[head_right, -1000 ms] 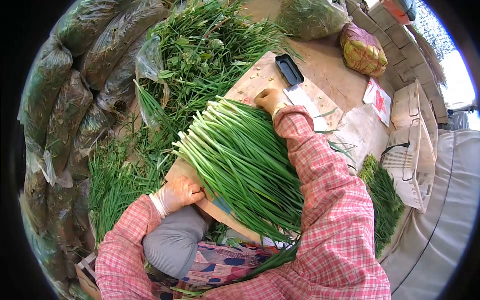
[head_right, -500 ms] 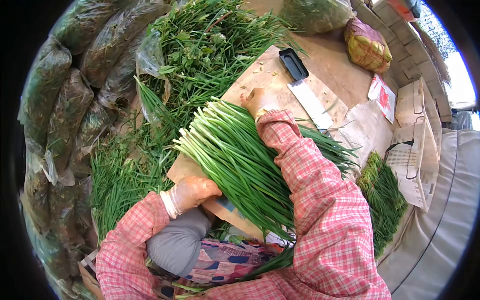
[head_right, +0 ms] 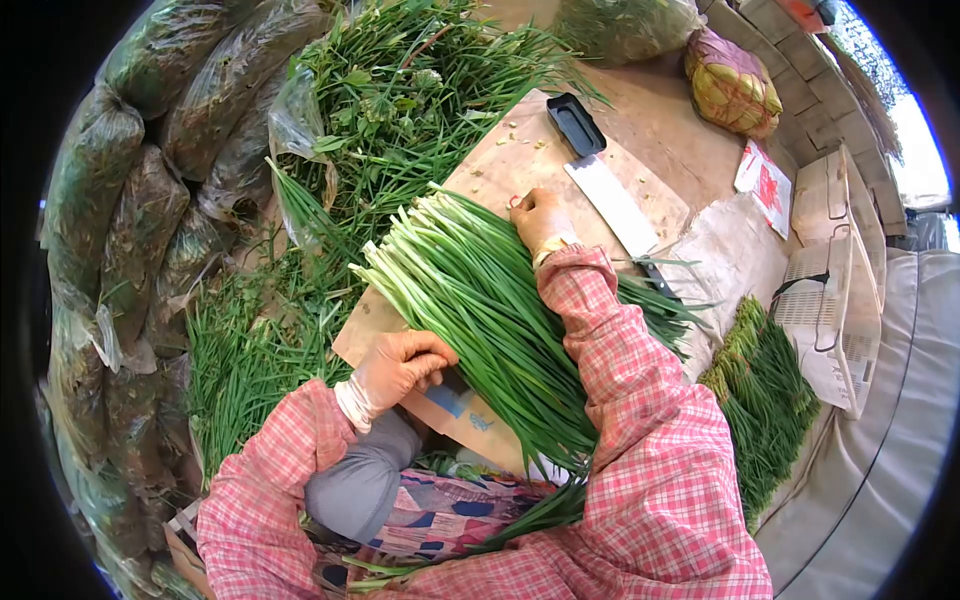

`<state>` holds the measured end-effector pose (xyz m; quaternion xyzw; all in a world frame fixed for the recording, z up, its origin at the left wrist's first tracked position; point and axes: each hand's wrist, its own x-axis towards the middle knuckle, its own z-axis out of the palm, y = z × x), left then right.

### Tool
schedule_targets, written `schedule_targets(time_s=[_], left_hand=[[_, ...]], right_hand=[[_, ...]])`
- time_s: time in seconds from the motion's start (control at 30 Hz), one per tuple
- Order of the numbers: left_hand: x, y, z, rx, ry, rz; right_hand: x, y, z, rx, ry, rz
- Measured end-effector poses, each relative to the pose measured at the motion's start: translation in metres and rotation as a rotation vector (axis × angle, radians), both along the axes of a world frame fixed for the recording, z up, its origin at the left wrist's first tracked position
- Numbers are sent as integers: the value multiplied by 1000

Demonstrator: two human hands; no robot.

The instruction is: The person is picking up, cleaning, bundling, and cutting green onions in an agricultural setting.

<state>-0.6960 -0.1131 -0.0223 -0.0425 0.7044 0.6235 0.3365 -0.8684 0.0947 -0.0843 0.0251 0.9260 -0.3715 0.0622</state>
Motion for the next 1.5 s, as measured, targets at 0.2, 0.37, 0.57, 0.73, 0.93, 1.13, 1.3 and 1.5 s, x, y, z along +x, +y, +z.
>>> schedule_targets(time_s=[0.2,0.37,0.57,0.73,0.93,1.13,1.3,1.5], left_hand=[[-8,10,-12,236,-12,171],[-14,21,-2,210,-29,214],[-11,25,3,283,-32,346],[-27,39,12,106,79,335],[-43,49,9,-77,-48,375],[-32,44,1,-43,73,335],[-28,38,-5,-9,220,228],[-29,39,-5,40,239,246]], right_hand=[[33,8,-4,-379,8,-68],[105,-28,27,-312,387,25],[121,-47,20,-59,637,62],[117,-45,14,-57,582,77],[113,-31,22,-281,412,123],[117,-27,22,-392,332,137],[118,-24,20,-370,450,176],[121,-22,18,-307,518,238]])
